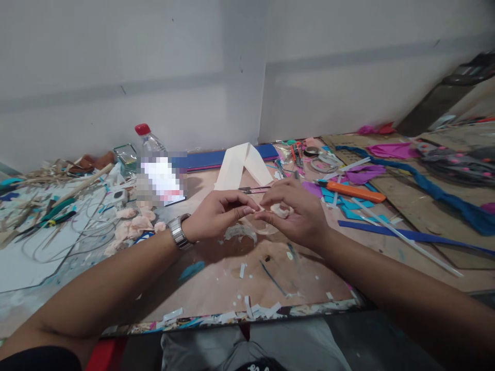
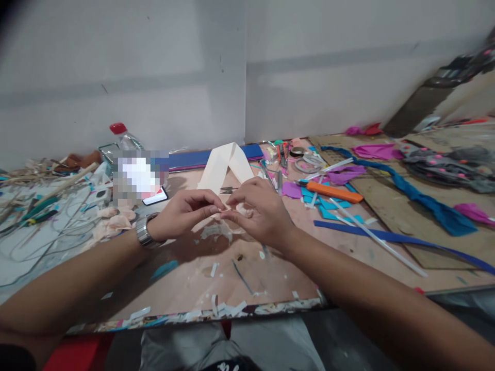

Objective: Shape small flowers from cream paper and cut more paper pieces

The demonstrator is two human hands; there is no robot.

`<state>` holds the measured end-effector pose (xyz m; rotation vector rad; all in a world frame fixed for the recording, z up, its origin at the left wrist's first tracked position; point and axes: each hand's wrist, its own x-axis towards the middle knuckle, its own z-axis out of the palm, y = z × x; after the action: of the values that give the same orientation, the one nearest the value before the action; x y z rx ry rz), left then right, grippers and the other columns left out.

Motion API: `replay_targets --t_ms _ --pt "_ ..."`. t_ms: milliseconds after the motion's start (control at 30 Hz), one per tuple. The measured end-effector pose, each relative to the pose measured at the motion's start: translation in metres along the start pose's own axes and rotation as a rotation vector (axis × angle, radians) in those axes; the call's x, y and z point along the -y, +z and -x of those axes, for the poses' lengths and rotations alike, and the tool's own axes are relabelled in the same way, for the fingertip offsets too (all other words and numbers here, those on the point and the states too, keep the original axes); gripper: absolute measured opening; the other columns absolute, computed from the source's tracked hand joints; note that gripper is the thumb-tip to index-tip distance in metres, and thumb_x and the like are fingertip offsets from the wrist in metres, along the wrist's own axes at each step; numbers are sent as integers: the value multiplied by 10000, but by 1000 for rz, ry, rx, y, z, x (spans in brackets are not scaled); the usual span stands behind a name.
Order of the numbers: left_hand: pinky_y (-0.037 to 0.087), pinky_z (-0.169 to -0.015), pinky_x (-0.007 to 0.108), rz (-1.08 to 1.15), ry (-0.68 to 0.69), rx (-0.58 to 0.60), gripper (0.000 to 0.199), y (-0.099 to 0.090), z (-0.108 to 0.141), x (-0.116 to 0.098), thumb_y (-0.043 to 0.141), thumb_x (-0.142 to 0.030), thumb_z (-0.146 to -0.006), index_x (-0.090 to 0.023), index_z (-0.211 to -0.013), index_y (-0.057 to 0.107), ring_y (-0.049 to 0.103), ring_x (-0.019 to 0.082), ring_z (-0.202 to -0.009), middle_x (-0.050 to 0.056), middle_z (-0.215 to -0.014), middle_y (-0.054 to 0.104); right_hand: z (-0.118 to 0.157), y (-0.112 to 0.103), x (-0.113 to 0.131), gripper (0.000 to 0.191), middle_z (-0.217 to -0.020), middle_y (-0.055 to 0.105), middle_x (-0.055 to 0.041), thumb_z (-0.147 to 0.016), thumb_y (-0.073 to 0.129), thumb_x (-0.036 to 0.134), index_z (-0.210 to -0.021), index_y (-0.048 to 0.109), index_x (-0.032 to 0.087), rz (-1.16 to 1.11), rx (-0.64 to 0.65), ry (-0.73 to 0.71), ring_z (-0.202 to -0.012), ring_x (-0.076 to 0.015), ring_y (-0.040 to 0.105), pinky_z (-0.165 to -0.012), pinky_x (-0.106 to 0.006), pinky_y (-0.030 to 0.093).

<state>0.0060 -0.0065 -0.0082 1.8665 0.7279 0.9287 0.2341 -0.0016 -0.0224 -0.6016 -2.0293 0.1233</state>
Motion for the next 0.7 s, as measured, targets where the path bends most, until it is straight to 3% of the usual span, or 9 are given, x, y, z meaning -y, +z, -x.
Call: replay_targets --t_ms 367,600,700 --pt "574 -820 288 21 -14 -30 161 0 2 0 747 -303 -935 -166 -992 808 744 167 -885 94 -988 818 0 2 0 85 -859 800 -26 -919 784 338 -901 762 258 3 20 -51 -861 -230 691 -862 -432 524" --pt "546 -703 234 222 -56 -73 310 3 0 6 838 -348 -866 -158 -1010 639 715 133 -762 50 -833 762 1 5 4 22 -905 812 -34 -926 765 246 -946 762 255 -10 26 -45 -876 -233 690 -857 -442 527" --pt "549 -718 243 79 -10 -114 242 3 1 5 813 -338 -889 -150 -973 685 701 131 -771 57 -856 760 1 5 5 28 -890 803 -34 -926 761 232 -945 744 243 -6 25 -45 -882 -235 680 -852 -437 525"
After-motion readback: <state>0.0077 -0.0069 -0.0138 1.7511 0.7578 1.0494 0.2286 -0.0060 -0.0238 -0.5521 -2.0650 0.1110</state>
